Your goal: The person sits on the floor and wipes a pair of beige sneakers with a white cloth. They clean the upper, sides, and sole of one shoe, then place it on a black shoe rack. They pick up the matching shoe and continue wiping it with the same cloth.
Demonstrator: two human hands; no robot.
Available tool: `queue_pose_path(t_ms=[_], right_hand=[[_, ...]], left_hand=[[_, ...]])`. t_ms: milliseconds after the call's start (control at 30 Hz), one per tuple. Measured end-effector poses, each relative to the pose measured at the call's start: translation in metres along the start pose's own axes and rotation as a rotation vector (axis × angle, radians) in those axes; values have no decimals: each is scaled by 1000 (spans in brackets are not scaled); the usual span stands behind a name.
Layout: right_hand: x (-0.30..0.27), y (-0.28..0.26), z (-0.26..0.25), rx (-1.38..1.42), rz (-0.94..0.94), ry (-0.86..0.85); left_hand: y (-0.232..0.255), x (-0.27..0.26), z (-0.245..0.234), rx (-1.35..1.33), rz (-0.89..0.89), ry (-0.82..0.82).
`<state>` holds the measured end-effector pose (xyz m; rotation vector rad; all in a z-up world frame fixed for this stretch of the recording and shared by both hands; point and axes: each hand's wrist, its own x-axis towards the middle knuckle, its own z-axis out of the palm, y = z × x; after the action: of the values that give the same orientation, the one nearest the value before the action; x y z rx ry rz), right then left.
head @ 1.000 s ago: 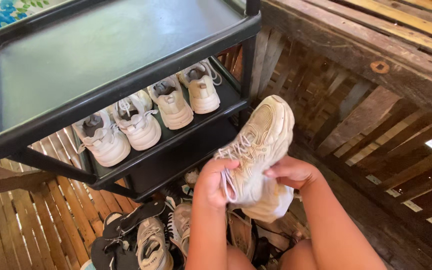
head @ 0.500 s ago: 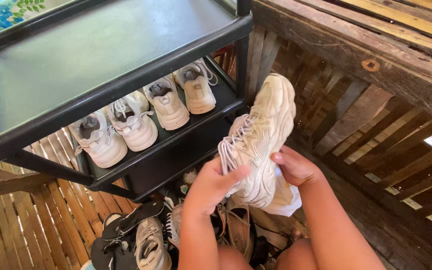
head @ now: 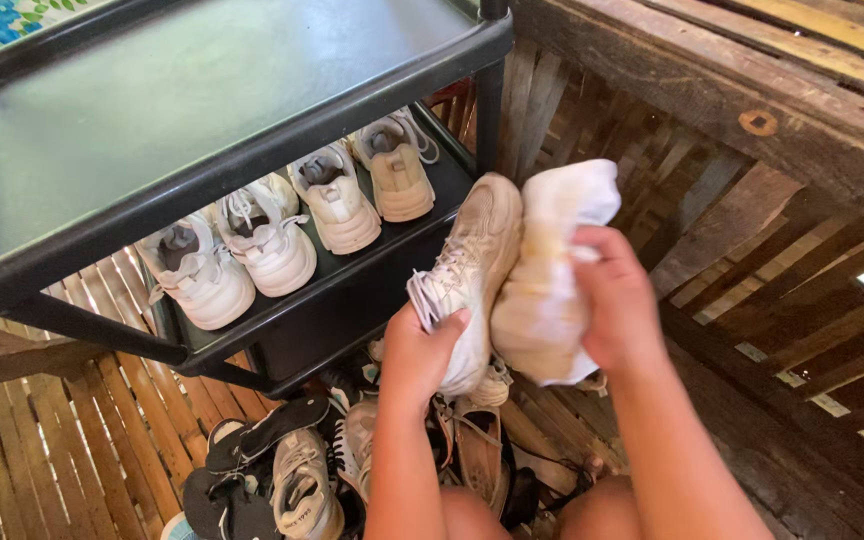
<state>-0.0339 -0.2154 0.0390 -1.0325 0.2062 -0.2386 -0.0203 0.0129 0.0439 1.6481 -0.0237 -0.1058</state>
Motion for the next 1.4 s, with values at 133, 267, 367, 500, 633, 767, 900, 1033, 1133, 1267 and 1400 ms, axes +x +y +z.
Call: queue_pose_path(t_ms=[133, 267, 367, 500, 633, 767, 900, 1033, 1133, 1267, 1400], right_hand=[[-7, 20, 29, -1142, -642, -106], [-1, 29, 34, -1067, -505, -32], [3, 37, 29, -915, -475, -92], [5, 50, 26, -762, -381, -258], [1, 45, 27, -897, 67, -474], [-10, 26, 45, -1053, -21, -384], [-22, 18, 80, -839, 11, -57], [-26, 37, 102, -1119, 22, -290], [-31, 61, 99, -1307, 4, -406], [-20, 71, 95, -1238, -402, -254], [-2, 65, 88, -1072, -352, 167]], left_hand=[[-9, 2, 10, -204, -7, -85], [-14, 3, 9, -402, -45, -110], [-17, 5, 10, -485, -122, -74], [-23, 13, 14, -901, -166, 57], [-35, 19, 0, -973, -153, 139], [-44, 25, -3, -939, -89, 172], [-38, 30, 8, -974, -220, 318], [-39, 30, 15, -1133, -391, 373], [-53, 26, 12, -1053, -327, 417], [-63, 30, 8, -998, -146, 451], [-62, 30, 9, -900, -199, 694]])
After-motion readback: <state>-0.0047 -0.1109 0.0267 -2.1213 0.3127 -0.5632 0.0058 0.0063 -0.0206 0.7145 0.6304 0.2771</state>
